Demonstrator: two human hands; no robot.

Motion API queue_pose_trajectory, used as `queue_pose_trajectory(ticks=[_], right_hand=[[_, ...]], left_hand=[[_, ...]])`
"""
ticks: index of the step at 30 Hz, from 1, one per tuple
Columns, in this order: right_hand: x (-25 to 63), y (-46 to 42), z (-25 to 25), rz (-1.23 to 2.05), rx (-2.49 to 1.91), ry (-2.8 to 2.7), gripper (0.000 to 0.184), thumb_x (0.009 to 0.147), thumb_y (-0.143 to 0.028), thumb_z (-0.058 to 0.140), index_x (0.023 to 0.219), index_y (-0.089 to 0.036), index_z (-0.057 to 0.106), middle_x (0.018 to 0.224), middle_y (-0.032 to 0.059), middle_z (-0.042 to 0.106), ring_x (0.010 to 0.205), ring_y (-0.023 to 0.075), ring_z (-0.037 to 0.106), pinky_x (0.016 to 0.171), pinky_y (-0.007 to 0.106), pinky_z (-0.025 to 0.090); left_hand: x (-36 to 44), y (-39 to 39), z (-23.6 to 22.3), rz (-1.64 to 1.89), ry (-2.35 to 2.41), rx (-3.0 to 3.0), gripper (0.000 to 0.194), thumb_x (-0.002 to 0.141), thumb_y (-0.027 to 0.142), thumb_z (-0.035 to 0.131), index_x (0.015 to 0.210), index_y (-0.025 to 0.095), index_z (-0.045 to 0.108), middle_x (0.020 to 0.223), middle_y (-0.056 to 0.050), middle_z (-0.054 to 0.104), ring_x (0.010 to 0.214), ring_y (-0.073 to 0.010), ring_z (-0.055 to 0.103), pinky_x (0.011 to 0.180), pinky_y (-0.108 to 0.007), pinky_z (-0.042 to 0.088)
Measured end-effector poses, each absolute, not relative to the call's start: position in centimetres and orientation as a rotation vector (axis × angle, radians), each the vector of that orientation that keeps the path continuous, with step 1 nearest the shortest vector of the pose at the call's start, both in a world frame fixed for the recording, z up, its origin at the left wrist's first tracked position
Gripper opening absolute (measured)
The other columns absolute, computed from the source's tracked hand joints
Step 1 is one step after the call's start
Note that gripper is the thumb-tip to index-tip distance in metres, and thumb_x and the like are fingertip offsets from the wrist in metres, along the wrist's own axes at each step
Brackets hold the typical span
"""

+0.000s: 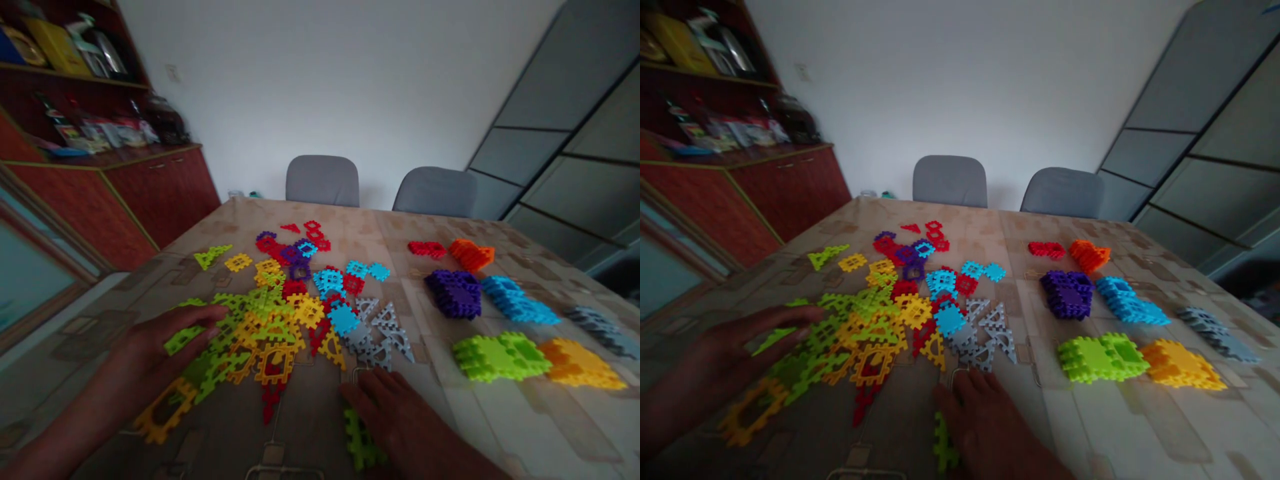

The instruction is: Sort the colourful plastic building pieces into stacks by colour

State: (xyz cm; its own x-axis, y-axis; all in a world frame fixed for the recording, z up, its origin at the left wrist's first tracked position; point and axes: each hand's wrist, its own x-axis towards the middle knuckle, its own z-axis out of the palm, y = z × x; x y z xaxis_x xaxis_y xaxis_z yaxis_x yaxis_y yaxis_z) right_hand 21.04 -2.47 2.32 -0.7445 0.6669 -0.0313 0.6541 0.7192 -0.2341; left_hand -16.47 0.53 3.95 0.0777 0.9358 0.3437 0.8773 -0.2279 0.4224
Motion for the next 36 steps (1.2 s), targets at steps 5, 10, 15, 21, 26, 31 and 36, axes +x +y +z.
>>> queue_pose_trajectory(ticks=[5, 10, 15, 21, 26, 31, 36], right_hand=[[22.7, -1.6, -0.1, 0.278, -1.013, -2.812, 0.042, 0.084, -0.025, 0.074, 0.124, -0.024, 0.063, 0.107, 0.0070, 0.073, 0.093, 0.0264, 0.068, 0.085, 0.040, 0.055], [23.6, -1.2, 0.5, 0.317, -0.972, -2.730, 0.055, 0.081, -0.018, 0.074, 0.134, -0.023, 0.059, 0.116, 0.0079, 0.072, 0.102, 0.0271, 0.067, 0.091, 0.039, 0.052], [23.4, -1.2, 3.9, 0.422, -1.114, -2.673, 0.054, 0.081, -0.010, 0.071, 0.133, -0.021, 0.062, 0.121, 0.0092, 0.072, 0.108, 0.0254, 0.067, 0.095, 0.035, 0.052], [23.1, -0.8, 3.9, 0.523, -1.209, -2.712, 0.049, 0.082, -0.007, 0.066, 0.129, -0.022, 0.066, 0.119, 0.0096, 0.072, 0.107, 0.0265, 0.068, 0.093, 0.037, 0.055], [23.0, -0.8, 3.8, 0.551, -1.215, -2.713, 0.048, 0.084, -0.006, 0.064, 0.130, -0.021, 0.065, 0.119, 0.0098, 0.072, 0.108, 0.0273, 0.067, 0.094, 0.039, 0.054], [23.4, -0.7, 3.1, 0.524, -1.141, -2.707, 0.049, 0.086, -0.007, 0.063, 0.132, -0.021, 0.063, 0.119, 0.0096, 0.072, 0.108, 0.0257, 0.067, 0.095, 0.036, 0.053], [23.8, -0.4, 2.2, 0.466, -1.086, -2.704, 0.050, 0.085, -0.007, 0.064, 0.133, -0.022, 0.061, 0.116, 0.0086, 0.072, 0.106, 0.0257, 0.068, 0.093, 0.036, 0.054]], left_hand=[[-16.9, 0.9, 3.4, 0.802, 1.814, 2.170, 0.038, 0.095, 0.055, 0.054, 0.114, 0.027, 0.073, 0.117, -0.002, 0.078, 0.106, -0.0254, 0.073, 0.096, -0.036, 0.055], [-16.6, 3.3, 3.9, 0.704, 1.675, 2.310, 0.038, 0.099, 0.049, 0.051, 0.122, 0.024, 0.069, 0.123, -0.006, 0.075, 0.110, -0.0270, 0.071, 0.099, -0.039, 0.054], [-14.7, 6.6, 3.1, 0.595, 1.536, 2.465, 0.049, 0.099, 0.048, 0.050, 0.138, 0.020, 0.059, 0.141, -0.013, 0.063, 0.130, -0.0314, 0.058, 0.112, -0.046, 0.043], [-12.6, 7.8, 1.6, 0.515, 1.409, 2.519, 0.036, 0.094, 0.037, 0.062, 0.127, 0.023, 0.067, 0.129, -0.010, 0.069, 0.122, -0.0307, 0.062, 0.109, -0.044, 0.045], [-13.8, 7.9, 1.8, 0.548, 1.368, 2.488, 0.029, 0.099, 0.031, 0.052, 0.121, 0.024, 0.069, 0.125, -0.008, 0.072, 0.117, -0.0268, 0.065, 0.103, -0.038, 0.047], [-14.8, 8.5, 2.2, 0.597, 1.352, 2.448, 0.029, 0.099, 0.026, 0.048, 0.117, 0.024, 0.070, 0.119, -0.005, 0.076, 0.110, -0.0230, 0.070, 0.097, -0.033, 0.050], [-14.9, 8.1, 3.5, 0.630, 1.312, 2.414, 0.031, 0.095, 0.022, 0.047, 0.111, 0.024, 0.073, 0.113, -0.004, 0.078, 0.104, -0.0214, 0.072, 0.094, -0.032, 0.052]])
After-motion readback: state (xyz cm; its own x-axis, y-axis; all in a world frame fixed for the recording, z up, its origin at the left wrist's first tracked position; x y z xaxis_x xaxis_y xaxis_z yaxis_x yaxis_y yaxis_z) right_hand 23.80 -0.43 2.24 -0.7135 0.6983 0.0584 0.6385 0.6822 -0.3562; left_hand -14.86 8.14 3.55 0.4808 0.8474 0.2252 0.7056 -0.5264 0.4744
